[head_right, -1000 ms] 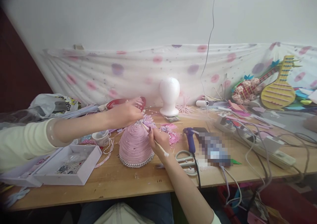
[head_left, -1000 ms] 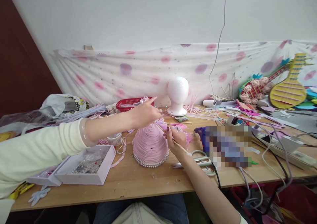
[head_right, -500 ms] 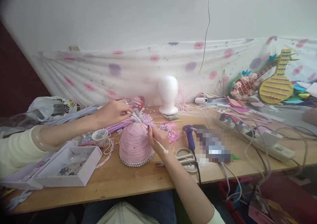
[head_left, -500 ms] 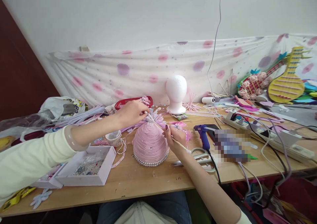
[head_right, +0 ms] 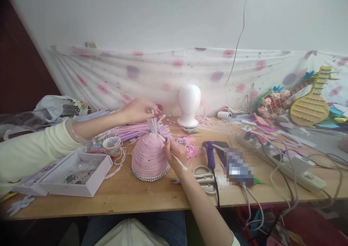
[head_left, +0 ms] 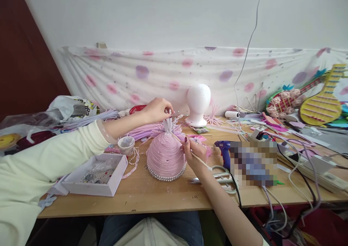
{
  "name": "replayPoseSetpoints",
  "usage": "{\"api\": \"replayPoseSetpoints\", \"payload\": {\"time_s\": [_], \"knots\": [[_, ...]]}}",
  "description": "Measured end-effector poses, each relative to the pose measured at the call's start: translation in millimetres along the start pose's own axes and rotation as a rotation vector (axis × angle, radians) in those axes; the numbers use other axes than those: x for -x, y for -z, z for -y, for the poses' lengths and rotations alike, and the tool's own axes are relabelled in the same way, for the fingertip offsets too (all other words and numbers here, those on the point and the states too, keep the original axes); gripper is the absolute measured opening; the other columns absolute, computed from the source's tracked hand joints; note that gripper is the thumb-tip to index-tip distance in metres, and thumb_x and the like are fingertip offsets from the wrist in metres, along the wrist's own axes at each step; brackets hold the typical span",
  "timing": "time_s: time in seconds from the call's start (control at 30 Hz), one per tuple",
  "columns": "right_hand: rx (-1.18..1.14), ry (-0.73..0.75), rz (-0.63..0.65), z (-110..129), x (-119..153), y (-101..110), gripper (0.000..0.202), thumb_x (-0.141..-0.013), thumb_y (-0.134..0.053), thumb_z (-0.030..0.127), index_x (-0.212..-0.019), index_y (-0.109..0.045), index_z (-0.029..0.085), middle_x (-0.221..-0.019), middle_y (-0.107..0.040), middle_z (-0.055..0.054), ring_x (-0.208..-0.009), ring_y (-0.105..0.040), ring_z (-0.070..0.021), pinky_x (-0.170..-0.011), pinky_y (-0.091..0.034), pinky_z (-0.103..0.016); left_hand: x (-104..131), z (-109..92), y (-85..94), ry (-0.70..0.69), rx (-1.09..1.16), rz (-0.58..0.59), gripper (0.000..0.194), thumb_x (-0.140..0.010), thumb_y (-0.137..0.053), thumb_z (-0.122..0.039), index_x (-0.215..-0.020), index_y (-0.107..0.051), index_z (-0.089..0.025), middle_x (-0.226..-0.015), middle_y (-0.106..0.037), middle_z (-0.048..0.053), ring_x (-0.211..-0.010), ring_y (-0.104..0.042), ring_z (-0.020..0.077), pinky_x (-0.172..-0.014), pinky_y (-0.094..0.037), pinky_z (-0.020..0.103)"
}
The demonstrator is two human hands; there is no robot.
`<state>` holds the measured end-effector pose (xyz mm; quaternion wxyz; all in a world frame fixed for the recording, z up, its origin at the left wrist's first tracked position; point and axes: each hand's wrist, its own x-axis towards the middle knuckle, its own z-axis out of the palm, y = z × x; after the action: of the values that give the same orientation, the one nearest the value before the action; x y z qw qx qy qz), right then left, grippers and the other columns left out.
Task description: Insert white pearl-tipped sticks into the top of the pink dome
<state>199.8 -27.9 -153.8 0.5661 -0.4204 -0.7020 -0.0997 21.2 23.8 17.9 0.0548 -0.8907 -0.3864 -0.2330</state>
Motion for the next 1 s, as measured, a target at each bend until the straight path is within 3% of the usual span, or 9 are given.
{"api": "replayPoseSetpoints", "payload": {"time_s": [0.1, 0.27, 0.37, 0.57, 0.73, 0.83, 0.93, 1.0], "knots": [[0.007, 0.008, 0.005, 3.2, -1.3, 2.4, 0.044, -0.097, -0.039, 0.032, -0.060, -0.058, 0.020, -0.051, -0.061, -0.002, -0.044, -0.054, -0.0123, -0.046, -0.037, -0.026, -4.1, -0.3, -6.9, -0.031, -0.037, -0.015, 0.021, -0.075, -0.055, -0.014, -0.083, -0.074, -0.015, -0.083, -0.075, 0.005, -0.080, -0.067, 0.0187, -0.073, -0.049, 0.027], [-0.070, 0.003, -0.140, 11.5, -4.7, 7.8, 0.048, -0.099, -0.036, 0.032, -0.065, -0.067, 0.019, -0.049, -0.063, -0.002, -0.043, -0.059, -0.0130, -0.046, -0.043, -0.025, -9.4, 4.2, -15.2, -0.074, -0.093, -0.041, 0.022, -0.078, -0.055, -0.013, -0.089, -0.073, -0.013, -0.093, -0.074, 0.008, -0.090, -0.066, 0.0215, -0.081, -0.049, 0.031], [-0.095, 0.004, -0.152, 13.5, -6.5, 8.5, 0.047, -0.098, -0.037, 0.031, -0.065, -0.069, 0.018, -0.047, -0.063, -0.001, -0.041, -0.058, -0.0122, -0.044, -0.043, -0.023, -7.5, 7.0, -19.6, -0.118, -0.069, -0.056, 0.022, -0.080, -0.052, -0.011, -0.090, -0.072, -0.014, -0.094, -0.072, 0.008, -0.091, -0.065, 0.0208, -0.083, -0.049, 0.032], [-0.152, -0.091, -0.115, 9.6, -4.7, 5.9, 0.049, -0.098, -0.036, 0.037, -0.066, -0.069, 0.018, -0.049, -0.063, -0.002, -0.041, -0.058, -0.0119, -0.044, -0.043, -0.023, 6.8, 5.1, -37.3, -0.152, -0.024, -0.251, 0.025, -0.084, -0.047, -0.008, -0.097, -0.067, -0.013, -0.102, -0.067, 0.009, -0.099, -0.061, 0.0200, -0.094, -0.047, 0.039], [-0.211, -0.179, -0.084, 5.2, -1.6, 4.2, 0.046, -0.098, -0.038, 0.037, -0.070, -0.070, 0.018, -0.053, -0.064, -0.001, -0.044, -0.058, -0.0113, -0.046, -0.043, -0.023, 13.4, -2.6, -46.0, -0.111, -0.155, -0.413, 0.029, -0.086, -0.047, -0.011, -0.111, -0.062, -0.016, -0.117, -0.061, 0.010, -0.111, -0.054, 0.0246, -0.110, -0.028, 0.057], [-0.205, -0.183, -0.103, 5.0, -2.0, 3.8, 0.047, -0.097, -0.040, 0.039, -0.066, -0.068, 0.018, -0.051, -0.063, -0.001, -0.043, -0.056, -0.0111, -0.046, -0.042, -0.023, 27.5, -9.9, -51.1, -0.122, -0.218, -0.517, 0.032, -0.087, -0.046, -0.013, -0.115, -0.061, -0.016, -0.117, -0.059, 0.012, -0.112, -0.050, 0.0260, -0.106, -0.032, 0.052], [-0.230, -0.233, -0.106, 5.5, -2.9, 2.8, 0.049, -0.097, -0.039, 0.041, -0.064, -0.067, 0.018, -0.050, -0.062, -0.001, -0.042, -0.055, -0.0110, -0.046, -0.041, -0.023, 52.2, -13.1, -62.9, -0.242, -0.203, -0.411, 0.027, -0.089, -0.044, -0.015, -0.104, -0.066, -0.019, -0.105, -0.062, 0.010, -0.099, -0.054, 0.0220, -0.090, -0.043, 0.040], [-0.259, -0.262, -0.096, 5.4, -3.5, 2.2, 0.049, -0.097, -0.038, 0.041, -0.065, -0.067, 0.018, -0.050, -0.062, -0.001, -0.042, -0.055, -0.0113, -0.045, -0.041, -0.023, 68.7, -10.1, -72.3, -0.203, -0.255, -0.403, 0.032, -0.091, -0.043, -0.016, -0.113, -0.065, -0.021, -0.113, -0.060, 0.011, -0.101, -0.054, 0.0241, -0.087, -0.043, 0.040]]}}
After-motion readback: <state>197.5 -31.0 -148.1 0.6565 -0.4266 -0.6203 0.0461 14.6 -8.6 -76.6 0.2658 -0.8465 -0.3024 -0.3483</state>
